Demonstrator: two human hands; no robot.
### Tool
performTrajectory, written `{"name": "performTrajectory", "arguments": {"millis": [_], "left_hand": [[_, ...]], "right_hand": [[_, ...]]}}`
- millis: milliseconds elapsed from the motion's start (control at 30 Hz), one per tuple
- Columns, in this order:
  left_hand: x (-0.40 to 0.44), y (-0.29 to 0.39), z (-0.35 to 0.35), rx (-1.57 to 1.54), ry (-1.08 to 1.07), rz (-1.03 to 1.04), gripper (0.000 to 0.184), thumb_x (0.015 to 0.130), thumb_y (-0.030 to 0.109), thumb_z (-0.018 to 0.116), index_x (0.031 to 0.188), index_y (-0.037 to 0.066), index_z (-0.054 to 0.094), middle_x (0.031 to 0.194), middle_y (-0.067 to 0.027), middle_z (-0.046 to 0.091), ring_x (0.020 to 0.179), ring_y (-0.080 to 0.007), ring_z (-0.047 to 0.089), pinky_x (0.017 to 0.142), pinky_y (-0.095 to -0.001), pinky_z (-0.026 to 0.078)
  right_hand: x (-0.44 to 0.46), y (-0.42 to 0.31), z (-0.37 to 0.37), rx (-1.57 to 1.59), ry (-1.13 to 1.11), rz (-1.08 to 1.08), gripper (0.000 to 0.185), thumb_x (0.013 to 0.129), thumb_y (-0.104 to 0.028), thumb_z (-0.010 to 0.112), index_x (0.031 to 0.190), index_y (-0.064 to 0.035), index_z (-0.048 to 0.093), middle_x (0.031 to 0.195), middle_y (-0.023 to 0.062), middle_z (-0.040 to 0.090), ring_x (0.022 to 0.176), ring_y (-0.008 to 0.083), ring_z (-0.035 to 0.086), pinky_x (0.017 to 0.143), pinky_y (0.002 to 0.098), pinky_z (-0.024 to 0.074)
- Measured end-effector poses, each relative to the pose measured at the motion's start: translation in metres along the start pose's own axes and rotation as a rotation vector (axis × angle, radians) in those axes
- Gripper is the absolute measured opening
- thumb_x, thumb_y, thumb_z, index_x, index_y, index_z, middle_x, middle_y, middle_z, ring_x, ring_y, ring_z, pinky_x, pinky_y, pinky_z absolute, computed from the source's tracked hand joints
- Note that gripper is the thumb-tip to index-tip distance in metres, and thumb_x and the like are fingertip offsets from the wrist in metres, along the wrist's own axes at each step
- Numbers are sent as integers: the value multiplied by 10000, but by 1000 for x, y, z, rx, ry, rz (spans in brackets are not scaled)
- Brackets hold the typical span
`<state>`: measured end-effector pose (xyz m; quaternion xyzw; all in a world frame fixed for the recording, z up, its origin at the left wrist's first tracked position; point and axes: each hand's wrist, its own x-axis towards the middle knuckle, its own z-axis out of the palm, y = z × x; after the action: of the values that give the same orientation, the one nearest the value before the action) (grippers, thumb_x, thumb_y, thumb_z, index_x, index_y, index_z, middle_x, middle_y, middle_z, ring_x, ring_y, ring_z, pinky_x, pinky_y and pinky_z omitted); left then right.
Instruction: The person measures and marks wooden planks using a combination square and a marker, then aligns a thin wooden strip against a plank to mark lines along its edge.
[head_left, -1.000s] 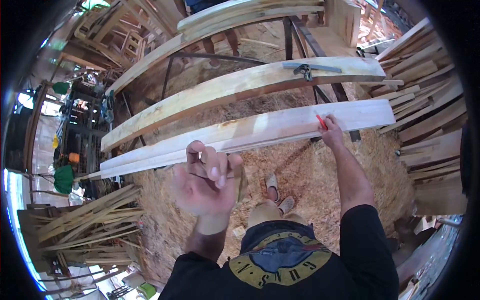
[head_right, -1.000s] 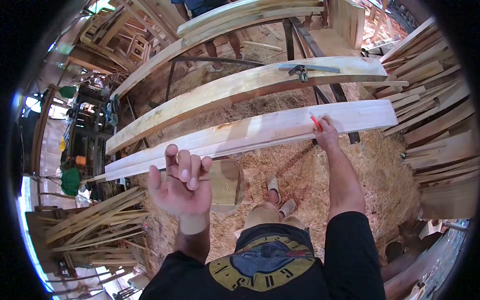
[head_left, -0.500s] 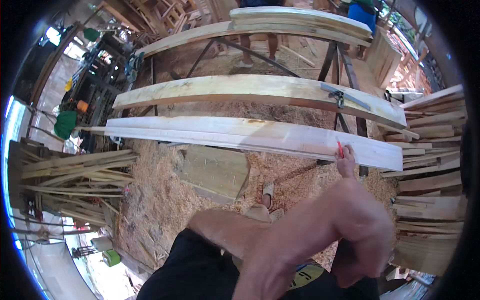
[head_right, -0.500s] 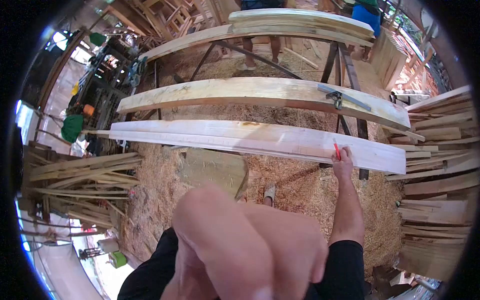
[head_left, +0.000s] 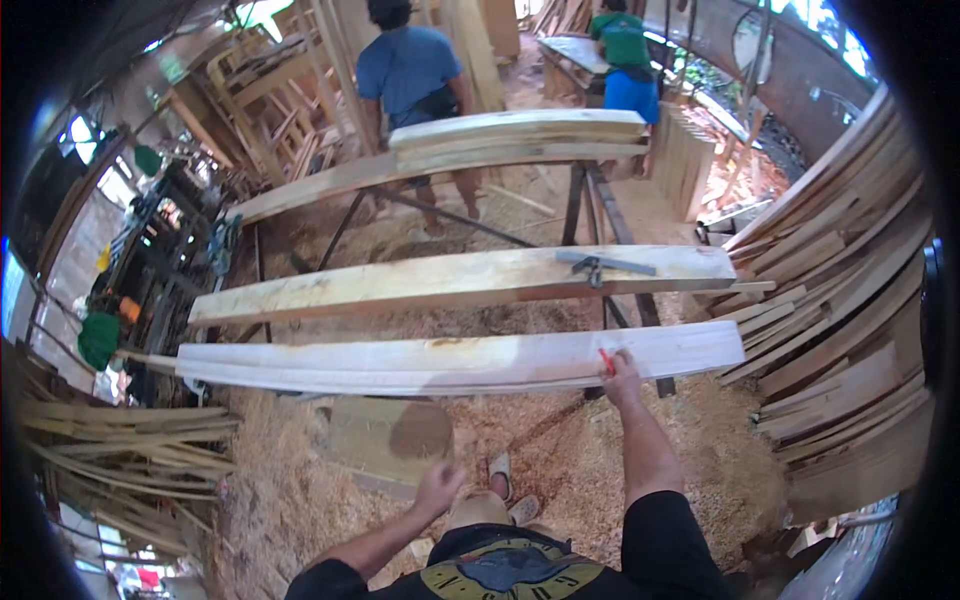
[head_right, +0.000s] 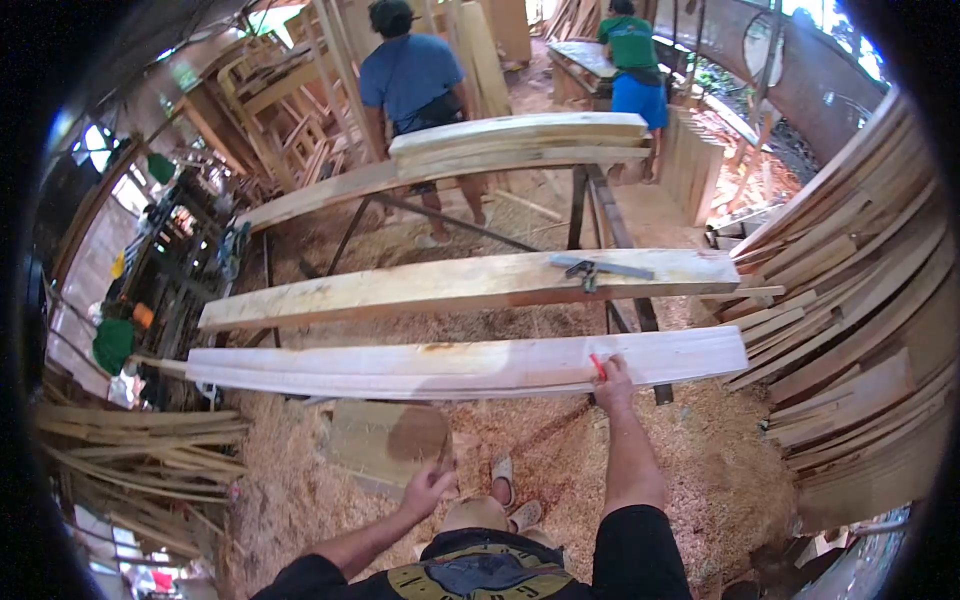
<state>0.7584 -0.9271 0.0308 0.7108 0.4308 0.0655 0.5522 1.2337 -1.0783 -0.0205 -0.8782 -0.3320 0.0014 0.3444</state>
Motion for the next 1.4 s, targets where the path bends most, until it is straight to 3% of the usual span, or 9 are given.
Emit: {"name": "performTrajectory", "arguments": {"millis": [67,100,167,233,567,667,1033,1300,1400], "left_hand": [[-61,-36,-19,214,151,-318,382,953,362,634,1023,-8,701,889,-135,725,852,-227,702,759,-414,540],[-77,-86,-28,254,53,-512,358,958,343,614,924,6,729,891,-161,742,842,-266,726,722,-445,537],[-105,-142,-47,366,-106,-837,358,956,348,616,929,10,731,898,-160,743,849,-268,726,729,-444,538],[-111,-152,-57,413,-170,-892,359,954,353,618,934,14,734,905,-160,744,856,-270,727,736,-442,540],[-75,-139,-40,396,-245,-690,363,944,377,628,960,34,747,940,-158,750,892,-281,729,771,-436,548],[-67,-132,-31,387,-256,-645,365,941,384,631,968,40,751,950,-158,752,903,-284,729,781,-434,550],[-103,-142,-19,371,-280,-603,375,929,410,642,996,62,765,988,-156,759,943,-296,732,820,-426,558],[-139,-229,-65,511,-297,-501,384,921,429,651,1016,79,775,1016,-155,763,971,-305,733,848,-421,565],[-127,-156,-96,568,-220,-513,415,913,459,658,1068,91,770,1038,-143,765,978,-294,733,878,-408,560]], "right_hand": [[-1,-1,0,2,76,-78,307,798,-174,780,1033,-65,614,1240,191,588,1109,430,605,930,490,528],[0,-2,-2,-5,62,-54,309,793,-178,786,1028,-70,617,1234,181,589,1097,423,611,917,486,534],[0,-6,-3,-13,18,-4,312,782,-186,798,1017,-80,622,1222,160,590,1073,407,624,890,479,547],[0,-14,-8,-5,-31,57,302,785,-168,795,1031,-72,647,1310,154,561,1121,390,622,939,457,541],[-1,-15,-10,-34,-75,87,331,803,-186,790,1083,-81,648,1377,129,539,1160,369,623,965,455,537],[-3,-12,-6,-5,37,-6,295,770,-187,812,981,-90,630,1234,125,581,1037,388,644,874,478,546],[-3,-11,-8,30,-11,38,315,782,-201,804,1024,-79,644,1290,150,569,1080,393,628,905,464,539],[-1,-16,-10,0,-66,134,341,784,-201,797,1074,-84,659,1343,128,557,1141,372,619,968,448,520],[-1,-22,-16,13,-78,156,348,774,-196,800,1074,-82,666,1350,125,558,1150,366,620,976,441,519]]}}
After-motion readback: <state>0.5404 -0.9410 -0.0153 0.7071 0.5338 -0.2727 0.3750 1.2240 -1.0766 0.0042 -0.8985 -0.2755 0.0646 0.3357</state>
